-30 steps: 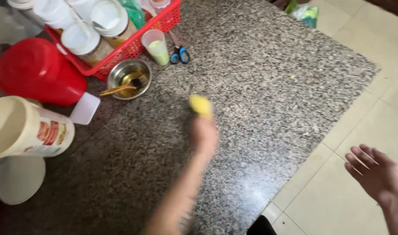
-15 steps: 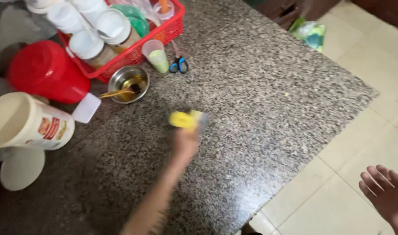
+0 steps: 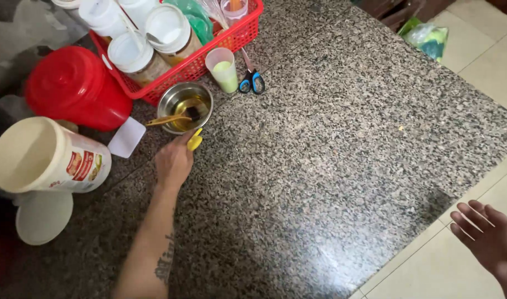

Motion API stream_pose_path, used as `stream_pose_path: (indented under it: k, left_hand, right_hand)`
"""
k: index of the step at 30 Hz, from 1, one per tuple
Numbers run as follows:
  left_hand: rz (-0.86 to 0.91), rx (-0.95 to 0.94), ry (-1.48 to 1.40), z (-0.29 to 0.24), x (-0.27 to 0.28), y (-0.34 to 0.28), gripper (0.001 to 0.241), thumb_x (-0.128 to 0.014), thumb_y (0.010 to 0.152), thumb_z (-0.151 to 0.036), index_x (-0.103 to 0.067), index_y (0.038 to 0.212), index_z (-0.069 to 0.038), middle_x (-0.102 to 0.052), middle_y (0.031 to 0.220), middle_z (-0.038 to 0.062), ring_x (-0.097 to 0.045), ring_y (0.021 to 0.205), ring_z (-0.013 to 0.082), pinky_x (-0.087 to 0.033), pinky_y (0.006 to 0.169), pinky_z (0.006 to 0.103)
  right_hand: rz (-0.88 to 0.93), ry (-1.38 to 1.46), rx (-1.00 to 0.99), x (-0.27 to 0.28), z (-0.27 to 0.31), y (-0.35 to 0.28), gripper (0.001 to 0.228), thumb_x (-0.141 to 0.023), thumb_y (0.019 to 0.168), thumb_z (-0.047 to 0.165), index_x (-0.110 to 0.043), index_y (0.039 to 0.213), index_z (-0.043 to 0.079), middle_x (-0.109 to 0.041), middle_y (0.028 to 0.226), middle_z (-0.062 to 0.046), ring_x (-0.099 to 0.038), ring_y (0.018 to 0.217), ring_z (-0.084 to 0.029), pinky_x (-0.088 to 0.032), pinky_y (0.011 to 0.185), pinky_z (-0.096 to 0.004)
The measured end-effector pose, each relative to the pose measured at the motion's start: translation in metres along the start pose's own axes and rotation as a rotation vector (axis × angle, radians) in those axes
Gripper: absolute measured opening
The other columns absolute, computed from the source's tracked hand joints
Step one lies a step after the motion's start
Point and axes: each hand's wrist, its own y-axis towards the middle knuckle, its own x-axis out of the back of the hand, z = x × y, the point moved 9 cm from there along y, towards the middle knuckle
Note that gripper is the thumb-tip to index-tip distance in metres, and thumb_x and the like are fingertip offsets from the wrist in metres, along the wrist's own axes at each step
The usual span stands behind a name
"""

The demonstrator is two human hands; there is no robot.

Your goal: Scraping and cleaning a granite countertop in a bakery kitchen after handling dough.

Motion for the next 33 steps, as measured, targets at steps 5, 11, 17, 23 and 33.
stream_pose_path:
  k: [5, 11, 17, 23, 33]
  left_hand:
    - [0.071, 0.039, 0.059, 0.016, -0.031, 0.006, 0.051, -0.066, 0.089, -0.009, -0.061, 0.14, -0.011, -0.075, 0.104, 0.015, -0.072, 0.073, 0.0374, -0.058, 0.065, 0.0504]
    - [0.36, 0.163, 0.112, -0.007, -0.07, 0.01, 0.051, -0.053, 0.105, -0.023, -0.043, 0.155, -0.021, -0.069, 0.109, 0.01, -0.065, 0.062, 0.0205, -0.06, 0.05, 0.036]
    - [0.195, 0.143, -0.235, -0.056, -0.074, 0.001, 0.039, -0.058, 0.103, -0.032, -0.067, 0.081, -0.001, -0.066, 0.065, 0.017, -0.061, 0.051, 0.037, -0.049, 0.052, 0.0497]
    - [-0.101, 0.461, -0.327, 0.06, -0.093, -0.031, 0.038, -0.066, 0.098, -0.032, -0.07, 0.086, 0.004, -0.067, 0.07, 0.023, -0.061, 0.059, 0.0469, -0.046, 0.054, 0.0532]
    - [0.212, 0.237, -0.592, -0.351, -0.147, -0.087, 0.017, -0.065, 0.089, -0.022, -0.073, 0.088, -0.007, -0.068, 0.067, 0.011, -0.062, 0.054, 0.0292, -0.05, 0.052, 0.0441]
  right_hand:
    - [-0.05, -0.046, -0.04, -0.049, 0.014, -0.021, 0.031, -0.029, 0.121, 0.034, -0.045, 0.141, 0.016, -0.054, 0.133, 0.0, -0.054, 0.122, -0.021, -0.045, 0.106, -0.044]
    - [-0.042, -0.048, -0.055, -0.08, 0.024, -0.024, 0.022, -0.031, 0.124, 0.034, -0.047, 0.131, 0.02, -0.055, 0.123, -0.001, -0.055, 0.115, -0.021, -0.047, 0.104, -0.044]
    - [-0.029, -0.015, -0.048, -0.069, 0.023, -0.029, 0.026, -0.031, 0.122, 0.031, -0.047, 0.134, 0.015, -0.054, 0.126, -0.005, -0.055, 0.116, -0.023, -0.046, 0.104, -0.045]
    - [-0.065, 0.012, -0.02, -0.012, 0.027, -0.04, 0.026, -0.032, 0.122, 0.032, -0.044, 0.136, 0.013, -0.054, 0.13, -0.004, -0.054, 0.12, -0.026, -0.044, 0.106, -0.045]
    - [-0.184, 0.142, -0.021, 0.028, 0.043, -0.079, 0.025, -0.031, 0.119, 0.03, -0.048, 0.129, 0.015, -0.055, 0.123, -0.002, -0.057, 0.114, -0.02, -0.047, 0.102, -0.041]
